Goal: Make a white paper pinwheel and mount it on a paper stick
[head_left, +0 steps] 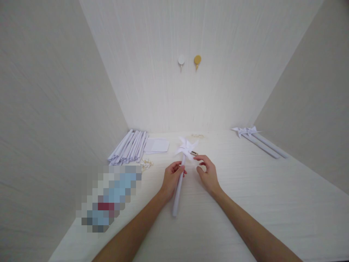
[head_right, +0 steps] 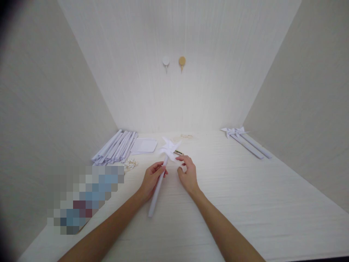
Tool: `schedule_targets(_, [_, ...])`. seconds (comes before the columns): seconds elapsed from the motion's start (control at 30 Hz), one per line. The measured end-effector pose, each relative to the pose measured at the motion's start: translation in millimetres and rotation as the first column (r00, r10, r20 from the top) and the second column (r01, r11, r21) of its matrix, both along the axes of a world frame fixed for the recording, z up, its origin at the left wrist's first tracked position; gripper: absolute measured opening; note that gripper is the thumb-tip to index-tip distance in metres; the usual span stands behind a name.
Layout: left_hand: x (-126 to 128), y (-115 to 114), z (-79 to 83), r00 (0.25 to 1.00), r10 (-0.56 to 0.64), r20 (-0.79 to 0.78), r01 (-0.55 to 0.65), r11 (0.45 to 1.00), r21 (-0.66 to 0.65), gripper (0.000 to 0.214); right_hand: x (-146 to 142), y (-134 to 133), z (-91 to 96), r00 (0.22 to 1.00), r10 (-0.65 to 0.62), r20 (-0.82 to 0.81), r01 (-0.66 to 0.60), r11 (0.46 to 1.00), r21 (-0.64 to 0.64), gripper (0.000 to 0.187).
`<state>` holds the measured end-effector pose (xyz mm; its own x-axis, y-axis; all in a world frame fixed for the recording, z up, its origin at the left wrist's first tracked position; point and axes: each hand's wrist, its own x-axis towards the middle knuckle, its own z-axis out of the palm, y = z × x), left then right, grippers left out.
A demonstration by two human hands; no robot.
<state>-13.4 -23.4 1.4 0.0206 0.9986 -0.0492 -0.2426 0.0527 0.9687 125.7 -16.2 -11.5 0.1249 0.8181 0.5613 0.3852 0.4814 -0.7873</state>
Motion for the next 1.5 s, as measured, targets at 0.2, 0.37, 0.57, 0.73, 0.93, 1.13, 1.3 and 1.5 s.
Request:
schedule_targets(0.2, [0.6, -1.0, 1.7, 0.999, -0.033, -0.038, 0.034, 0.999, 0.025, 0.036, -4.6, -6.0, -0.6, 0.941, -0.155, 0.301, 0.096, 0.975, 0.201, 0.070])
schedule_targets(0.37, [1.2, -1.3, 0.4, 0.997, -0.042, -0.065, 0.045, 0.998, 0.037, 0.035, -11.9, -5.4, -4.2, 0.900, -0.133, 0.414, 0.068, 0.984, 0.166, 0.088])
schedule_targets(0.57, [1.1, -0.9, -1.4, 0.990, -0.069, -0.125, 0.078, 0.995, 0.065, 0.034, -11.3, -4.0, -5.0, 0.889, -0.167, 0.426, 0.118, 0.983, 0.138, 0.094])
schedule_targets(0.73, [1.3, -0.4, -1.7, 0.984, -0.068, -0.166, 0.081, 0.994, 0.071, 0.030, -10.2, -1.7, -8.4, 0.886, -0.171, 0.431, 0.125, 0.983, 0.135, 0.092])
schedule_targets(0.93, [0.9, -0.3, -0.1, 0.978, -0.079, -0.192, 0.098, 0.991, 0.091, 0.025, -9.4, 0.3, -11.2, 0.881, -0.172, 0.442, 0.121, 0.983, 0.140, 0.091])
schedule_targets(1.13, [1.5, 0.8, -1.9, 0.980, -0.029, -0.197, 0.054, 0.991, 0.124, 0.027, -9.0, -3.5, -4.7, 0.903, -0.171, 0.395, 0.116, 0.980, 0.159, 0.080])
schedule_targets(1.3, [-0.2, -0.9, 0.6, 0.984, 0.108, -0.144, -0.085, 0.984, 0.158, 0.026, -16.3, -18.7, 5.2, 0.944, -0.124, 0.305, 0.061, 0.976, 0.207, 0.027])
schedule_targets(1.5, [-3.7, -3.3, 3.0, 0.968, 0.241, -0.067, -0.233, 0.966, 0.116, 0.021, -40.2, -41.2, 17.7, 0.801, 0.240, 0.548, -0.121, 0.962, -0.243, 0.011])
